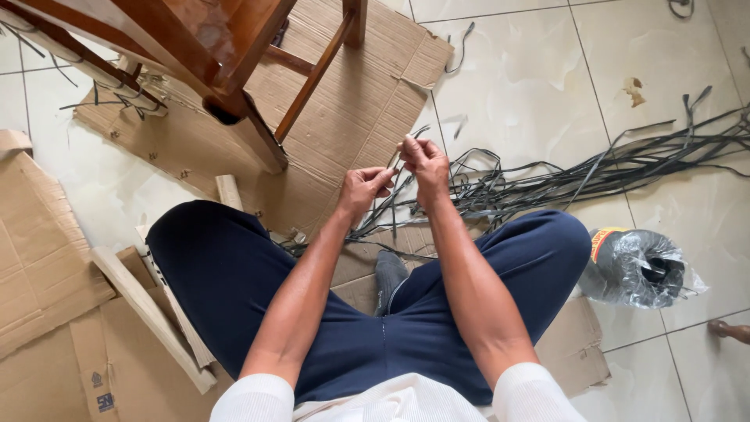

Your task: The person wraps a wooden furniture leg with cardboard and secures it with black plastic ties.

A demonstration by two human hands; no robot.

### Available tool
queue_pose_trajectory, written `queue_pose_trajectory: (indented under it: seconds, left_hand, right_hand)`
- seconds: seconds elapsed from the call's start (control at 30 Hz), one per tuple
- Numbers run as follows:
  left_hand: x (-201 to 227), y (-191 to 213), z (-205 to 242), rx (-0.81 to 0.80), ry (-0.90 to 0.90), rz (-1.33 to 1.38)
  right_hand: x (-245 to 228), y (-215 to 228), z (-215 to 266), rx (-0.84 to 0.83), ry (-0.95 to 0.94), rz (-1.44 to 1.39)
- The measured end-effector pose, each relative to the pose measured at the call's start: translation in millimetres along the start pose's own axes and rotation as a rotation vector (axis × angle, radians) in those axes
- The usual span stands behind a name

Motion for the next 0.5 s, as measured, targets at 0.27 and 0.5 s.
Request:
queue_pose_trajectory:
  seconds: [0.27,0.5]
  left_hand:
    - [-28,6,1,-0.034,0.028,0.061]
    - [-49,24,5,-0.019,0.023,-0.064]
  right_hand:
    - [-58,9,-36,-0.005,0.032,0.089]
    - [-93,-15,-53,-0.118,0.017,0.252]
Point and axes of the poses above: each hand's wrist, its own z-axis away from the middle knuckle, its own y-axis out of the back of the hand, x = y × z, the point moved 10 cm from there along -z, towards the middle knuckle, and after that the axes turned 11 degrees about -y, right-handed, at the moved point
